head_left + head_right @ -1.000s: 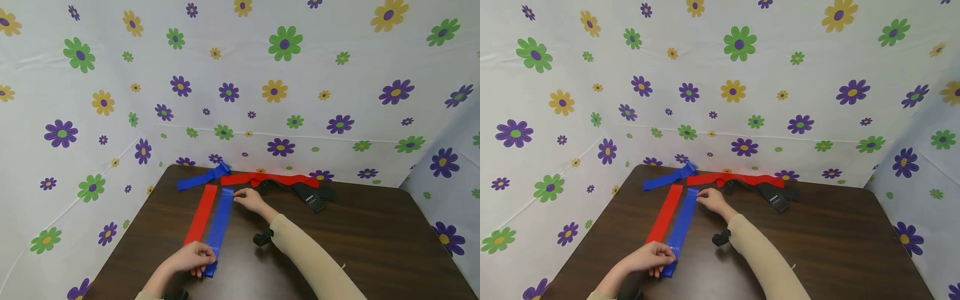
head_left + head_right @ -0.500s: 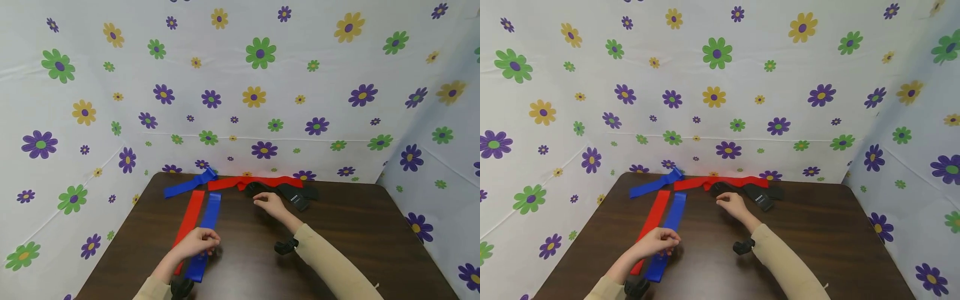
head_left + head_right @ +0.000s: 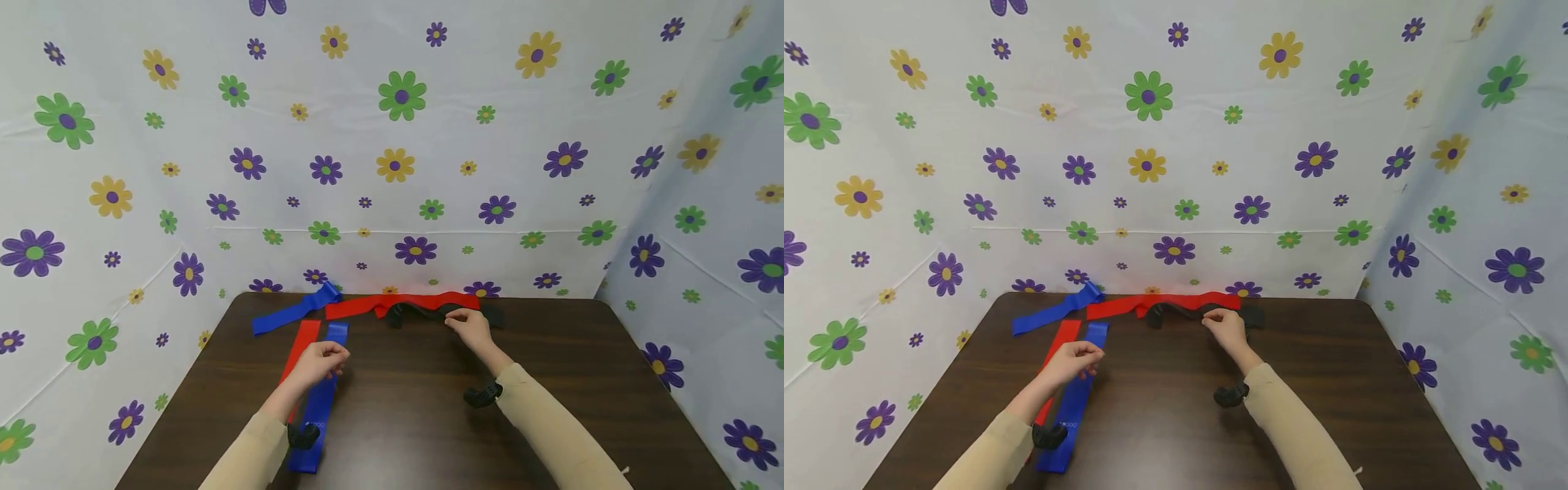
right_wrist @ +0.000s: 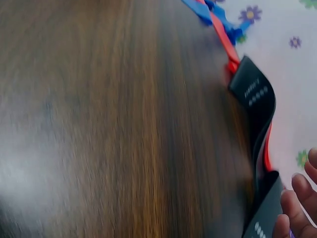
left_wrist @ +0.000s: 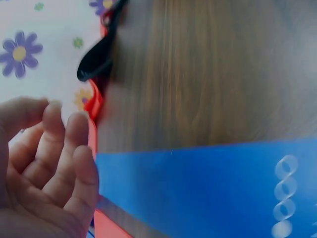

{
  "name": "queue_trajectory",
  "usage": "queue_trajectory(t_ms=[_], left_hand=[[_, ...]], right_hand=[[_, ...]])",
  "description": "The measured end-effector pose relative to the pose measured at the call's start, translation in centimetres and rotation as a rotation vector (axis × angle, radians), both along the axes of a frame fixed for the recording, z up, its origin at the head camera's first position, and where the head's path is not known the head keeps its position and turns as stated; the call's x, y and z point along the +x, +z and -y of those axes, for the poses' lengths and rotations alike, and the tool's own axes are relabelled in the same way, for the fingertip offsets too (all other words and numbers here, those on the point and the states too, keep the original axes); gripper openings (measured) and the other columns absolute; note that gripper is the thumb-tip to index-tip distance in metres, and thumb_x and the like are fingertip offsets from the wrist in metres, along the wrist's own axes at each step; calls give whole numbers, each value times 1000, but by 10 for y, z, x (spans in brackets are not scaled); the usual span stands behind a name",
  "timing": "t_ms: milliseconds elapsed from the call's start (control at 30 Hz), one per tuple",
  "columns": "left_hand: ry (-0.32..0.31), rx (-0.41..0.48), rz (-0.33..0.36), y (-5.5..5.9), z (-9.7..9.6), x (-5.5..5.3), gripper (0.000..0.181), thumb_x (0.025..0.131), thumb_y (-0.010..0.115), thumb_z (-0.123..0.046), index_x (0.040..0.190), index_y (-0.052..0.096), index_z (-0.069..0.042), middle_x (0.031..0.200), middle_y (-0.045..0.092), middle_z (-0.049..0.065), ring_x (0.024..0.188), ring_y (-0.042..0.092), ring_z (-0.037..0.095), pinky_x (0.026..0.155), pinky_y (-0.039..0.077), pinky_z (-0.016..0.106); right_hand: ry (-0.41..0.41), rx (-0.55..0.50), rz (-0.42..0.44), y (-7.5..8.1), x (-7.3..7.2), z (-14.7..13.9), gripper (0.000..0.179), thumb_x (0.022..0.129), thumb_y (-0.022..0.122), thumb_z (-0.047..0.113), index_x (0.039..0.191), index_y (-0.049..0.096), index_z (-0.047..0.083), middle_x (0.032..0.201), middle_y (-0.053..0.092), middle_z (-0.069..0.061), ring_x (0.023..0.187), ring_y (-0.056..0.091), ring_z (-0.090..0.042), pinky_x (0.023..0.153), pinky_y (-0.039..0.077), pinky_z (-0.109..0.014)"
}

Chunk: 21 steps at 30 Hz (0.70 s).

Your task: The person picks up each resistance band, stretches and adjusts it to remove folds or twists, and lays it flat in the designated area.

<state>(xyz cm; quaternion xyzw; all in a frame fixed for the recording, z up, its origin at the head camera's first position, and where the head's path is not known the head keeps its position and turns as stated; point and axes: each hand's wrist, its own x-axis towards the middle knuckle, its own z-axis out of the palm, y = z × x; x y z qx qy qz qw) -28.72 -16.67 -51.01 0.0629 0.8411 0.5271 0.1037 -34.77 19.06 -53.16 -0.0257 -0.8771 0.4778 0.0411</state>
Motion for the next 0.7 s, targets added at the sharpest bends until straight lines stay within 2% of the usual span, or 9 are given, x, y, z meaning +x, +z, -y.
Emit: queue_trajectory(t_ms=[100, 200, 400, 533, 700], left_hand=[[92, -22, -20, -3, 4, -14, 20, 94, 63, -13, 100, 68, 5, 81, 67, 14, 70, 65, 20, 59, 52, 33], [144, -90, -48, -6, 6, -26, 17, 93, 63, -11, 99, 69, 4, 83, 68, 14, 71, 64, 19, 61, 52, 31], [145, -255, -129, -8, 10, -44, 15, 92, 64, -15, 97, 72, -2, 81, 66, 3, 70, 56, 17, 62, 47, 30], [138, -312, -180, -7, 13, -51, 14, 92, 65, -16, 95, 72, -4, 87, 68, 5, 72, 56, 20, 63, 47, 32], [142, -362, -193, -8, 21, -56, 15, 93, 63, -14, 97, 72, -3, 92, 69, 10, 76, 57, 23, 68, 49, 37]], right_hand=[[-23, 8, 3, -4, -3, -7, 22, 90, 68, 18, 104, 73, 2, 105, 69, -13, 96, 60, -30, 84, 49, -48], [-35, 18, -9, -5, -6, -9, 22, 90, 68, 18, 105, 72, 2, 106, 69, -14, 98, 60, -32, 86, 48, -49], [-33, 85, -69, -3, -10, -5, 21, 89, 68, 15, 104, 72, 2, 112, 67, -17, 102, 59, -35, 91, 47, -51], [-2, 166, -103, -2, -14, 3, 21, 89, 67, 14, 106, 72, 3, 116, 65, -16, 108, 58, -34, 94, 45, -51], [52, 289, -113, -6, -20, 15, 27, 90, 67, 17, 113, 70, 4, 120, 63, -14, 114, 54, -33, 97, 43, -53]])
